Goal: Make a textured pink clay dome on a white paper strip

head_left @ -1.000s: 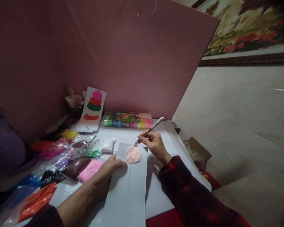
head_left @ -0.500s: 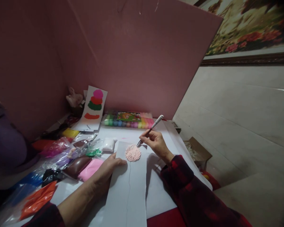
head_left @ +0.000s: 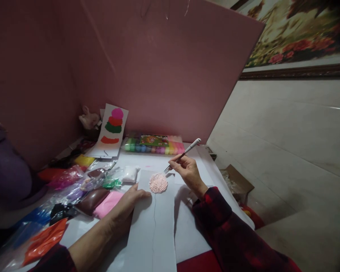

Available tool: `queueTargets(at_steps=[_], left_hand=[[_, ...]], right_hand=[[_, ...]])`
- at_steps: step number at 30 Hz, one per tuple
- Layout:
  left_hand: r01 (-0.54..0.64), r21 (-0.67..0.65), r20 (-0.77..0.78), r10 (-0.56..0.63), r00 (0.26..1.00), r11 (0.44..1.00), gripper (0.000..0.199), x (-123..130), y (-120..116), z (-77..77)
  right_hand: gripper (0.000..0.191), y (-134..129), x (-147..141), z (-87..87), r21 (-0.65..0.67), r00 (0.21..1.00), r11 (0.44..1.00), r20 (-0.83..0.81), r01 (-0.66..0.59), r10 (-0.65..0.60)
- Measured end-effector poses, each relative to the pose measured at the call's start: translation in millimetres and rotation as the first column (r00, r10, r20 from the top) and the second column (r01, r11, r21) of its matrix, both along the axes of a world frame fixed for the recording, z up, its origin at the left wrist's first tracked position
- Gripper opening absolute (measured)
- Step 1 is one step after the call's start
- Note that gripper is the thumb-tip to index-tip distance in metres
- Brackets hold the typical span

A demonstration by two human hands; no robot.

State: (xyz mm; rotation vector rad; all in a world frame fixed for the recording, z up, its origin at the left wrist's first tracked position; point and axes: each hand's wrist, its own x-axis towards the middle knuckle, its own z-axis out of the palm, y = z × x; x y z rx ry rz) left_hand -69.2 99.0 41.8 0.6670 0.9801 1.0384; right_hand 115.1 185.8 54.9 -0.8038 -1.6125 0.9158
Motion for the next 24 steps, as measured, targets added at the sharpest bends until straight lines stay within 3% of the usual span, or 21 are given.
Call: queueTargets(at_steps=[3, 7, 14, 24], left_hand=[[-0.028, 0.016, 0.013, 0.028, 1.000, 0.999, 0.055, 0, -1, -0.7], [-0.038, 0.034, 0.061, 0.036, 0.998, 0.999, 0.040, 2, -4, -2.1], [-0.018, 0.078, 0.131, 0.008, 0.991, 0.997, 0.025, 2, -6, -3.4], [0.013, 0.077, 0.150, -0.024, 0.988, 0.997, 0.044, 3, -11, 0.5]], right_hand=[[0.016, -2, -2, -2.0, 0.019, 0.999, 0.999, -0.009, 0.045, -0.045], [0.015, -15, -10, -4.8, 0.123, 0.983, 0.983, 0.107, 0.135, -0.149], [0.013, -40, -24, -5.3, 0.328, 0.917, 0.904, 0.192, 0.274, -0.348], [0.014, -43, -28, -6.5, 0.295, 0.915, 0.906, 0.174, 0.304, -0.364]])
